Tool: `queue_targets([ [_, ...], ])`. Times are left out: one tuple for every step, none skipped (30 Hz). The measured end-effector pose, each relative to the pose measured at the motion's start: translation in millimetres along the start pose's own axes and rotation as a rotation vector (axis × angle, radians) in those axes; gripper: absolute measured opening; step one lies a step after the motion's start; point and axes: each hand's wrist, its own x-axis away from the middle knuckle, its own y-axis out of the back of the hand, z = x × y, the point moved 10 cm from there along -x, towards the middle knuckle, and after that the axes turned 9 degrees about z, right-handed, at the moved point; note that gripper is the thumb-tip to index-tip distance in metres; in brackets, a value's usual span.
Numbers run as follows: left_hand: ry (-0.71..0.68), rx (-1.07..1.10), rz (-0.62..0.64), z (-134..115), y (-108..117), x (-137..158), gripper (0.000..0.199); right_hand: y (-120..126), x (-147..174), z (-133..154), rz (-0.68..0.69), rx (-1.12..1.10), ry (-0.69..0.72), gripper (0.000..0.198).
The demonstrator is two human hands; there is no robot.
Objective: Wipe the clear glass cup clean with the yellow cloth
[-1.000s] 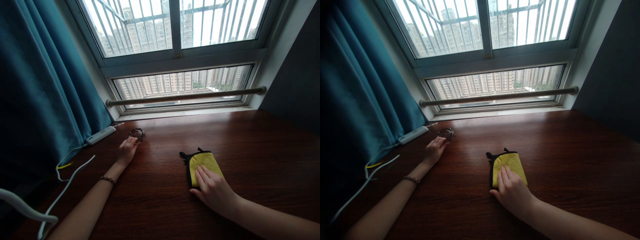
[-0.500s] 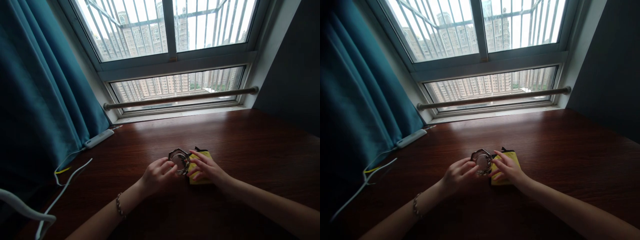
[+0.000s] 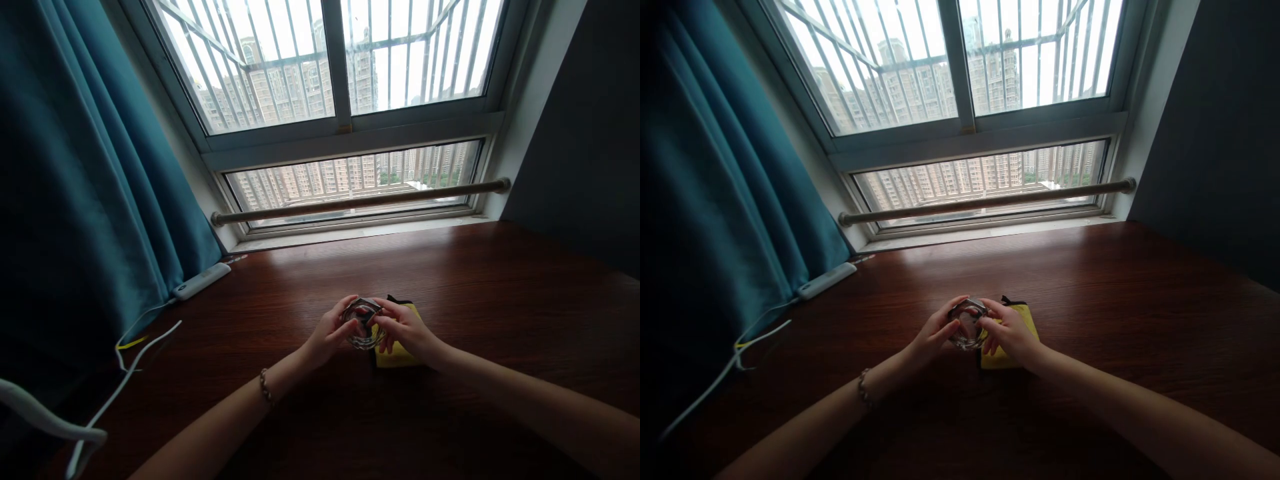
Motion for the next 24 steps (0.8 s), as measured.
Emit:
queue_targets([
  [0.010,0.026,-0.016,5,3,-3,0.053,-1,-3,-1,0.008,0.018,0.012,0.053],
  [0.018,0.043,-0.041,9,7,-5,0.048,-1,-5,-2,0.006,0.036,0.019,0.054],
  [0.023,0.060,-0.076,14,12,-5,0.043,1,-6,-3,-0.012,0.066,0.018,0.055],
  [0.031,0.083,-0.121,20,17,-4,0.038,5,-5,-3,-0.047,0.119,0.008,0.055],
  [0.039,0.106,-0.173,24,22,-2,0.035,10,-3,0,-0.098,0.209,-0.002,0.053],
  [0.049,0.127,-0.224,28,28,1,0.032,14,1,4,-0.149,0.343,-0.016,0.050],
  [0.062,0.148,-0.271,32,32,4,0.031,17,5,10,-0.183,0.516,-0.036,0.047],
  [0.076,0.167,-0.309,35,35,6,0.030,16,9,18,-0.196,0.724,-0.051,0.044],
  [0.089,0.184,-0.341,37,38,8,0.030,10,12,19,-0.148,0.903,-0.093,0.045],
  [0.100,0.198,-0.367,38,40,9,0.030,4,13,15,-0.071,1.038,-0.149,0.048],
  [0.108,0.209,-0.390,38,42,10,0.029,-1,15,10,0.005,1.136,-0.205,0.053],
  [0.113,0.219,-0.406,39,43,10,0.029,-5,16,3,0.075,1.203,-0.261,0.058],
  [0.117,0.228,-0.416,39,43,9,0.029,-7,17,-2,0.124,1.238,-0.298,0.059],
  [0.122,0.236,-0.420,39,43,9,0.028,-7,16,-6,0.149,1.244,-0.315,0.056],
  [0.125,0.243,-0.420,39,43,8,0.028,-5,14,-8,0.157,1.218,-0.318,0.045],
  [0.127,0.249,-0.417,39,43,7,0.027,-1,11,-10,0.147,1.160,-0.315,0.030],
  [0.127,0.252,-0.412,39,42,7,0.027,5,8,-10,0.116,1.073,-0.301,0.018],
  [0.127,0.251,-0.408,39,42,6,0.026,14,5,-9,0.049,0.967,-0.285,0.019],
  [0.124,0.247,-0.403,39,43,6,0.026,27,4,-6,-0.059,0.851,-0.262,0.026],
  [0.120,0.238,-0.397,39,43,6,0.026,43,4,-1,-0.200,0.720,-0.222,0.030],
  [0.114,0.224,-0.389,39,43,7,0.027,56,8,3,-0.340,0.575,-0.165,0.031],
  [0.107,0.205,-0.380,38,44,7,0.027,67,12,6,-0.457,0.426,-0.095,0.031],
  [0.096,0.182,-0.370,37,43,8,0.028,73,16,7,-0.537,0.292,-0.027,0.031],
  [0.084,0.157,-0.358,35,43,8,0.030,74,19,7,-0.568,0.191,0.028,0.031],
])
